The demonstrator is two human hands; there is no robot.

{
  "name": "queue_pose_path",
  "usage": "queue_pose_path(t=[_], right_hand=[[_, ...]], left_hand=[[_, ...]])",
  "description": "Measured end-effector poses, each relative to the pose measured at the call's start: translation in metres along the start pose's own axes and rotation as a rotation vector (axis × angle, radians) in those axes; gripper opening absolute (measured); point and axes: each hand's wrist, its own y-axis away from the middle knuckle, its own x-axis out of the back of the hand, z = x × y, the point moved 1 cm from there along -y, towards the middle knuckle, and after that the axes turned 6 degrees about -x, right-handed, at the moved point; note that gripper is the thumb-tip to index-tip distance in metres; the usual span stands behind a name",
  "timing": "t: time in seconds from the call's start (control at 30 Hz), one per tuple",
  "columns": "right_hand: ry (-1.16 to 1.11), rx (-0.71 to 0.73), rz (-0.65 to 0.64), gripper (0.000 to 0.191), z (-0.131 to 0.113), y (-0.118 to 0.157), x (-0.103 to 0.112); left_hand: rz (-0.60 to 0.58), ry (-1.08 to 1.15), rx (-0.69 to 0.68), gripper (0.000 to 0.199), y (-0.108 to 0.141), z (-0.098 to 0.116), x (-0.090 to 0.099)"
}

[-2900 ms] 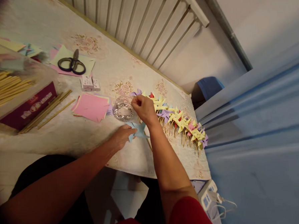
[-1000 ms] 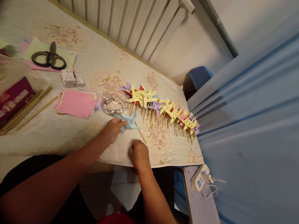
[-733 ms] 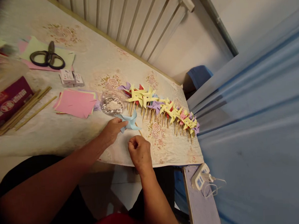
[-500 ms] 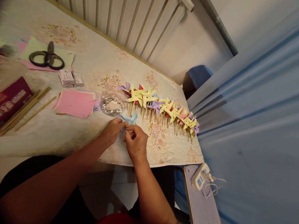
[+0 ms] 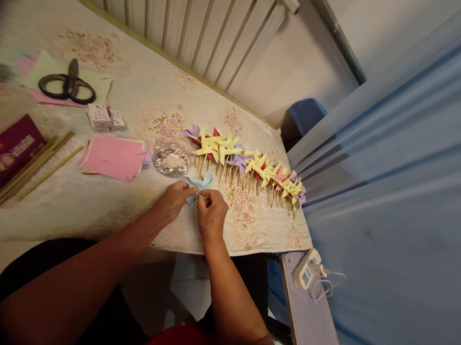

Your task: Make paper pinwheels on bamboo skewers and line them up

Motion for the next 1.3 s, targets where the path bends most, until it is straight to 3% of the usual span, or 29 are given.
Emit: queue_pose_path(t=[0.2, 0.37, 0.83, 1.3], right_hand=[[0.033, 0.006, 0.021, 0.011, 0.003, -0.001, -0.002], [0.035, 0.001, 0.03, 0.011, 0.001, -0.001, -0.003], [0.092, 0.036, 0.05, 0.015, -0.004, -0.003, -0.002], [-0.018, -0.007, 0.031, 0.017, 0.005, -0.008, -0.005]], left_hand=[[-0.043, 0.022, -0.002, 0.016, -0.001, -0.003, 0.0], [0.014, 0.02, 0.021, 0.018, -0.002, -0.005, -0.001], [-0.016, -0.025, -0.014, 0.012, 0.003, 0.006, -0.006], [-0.07, -0.087, -0.068, 0.018, 0.001, 0.004, -0.006]])
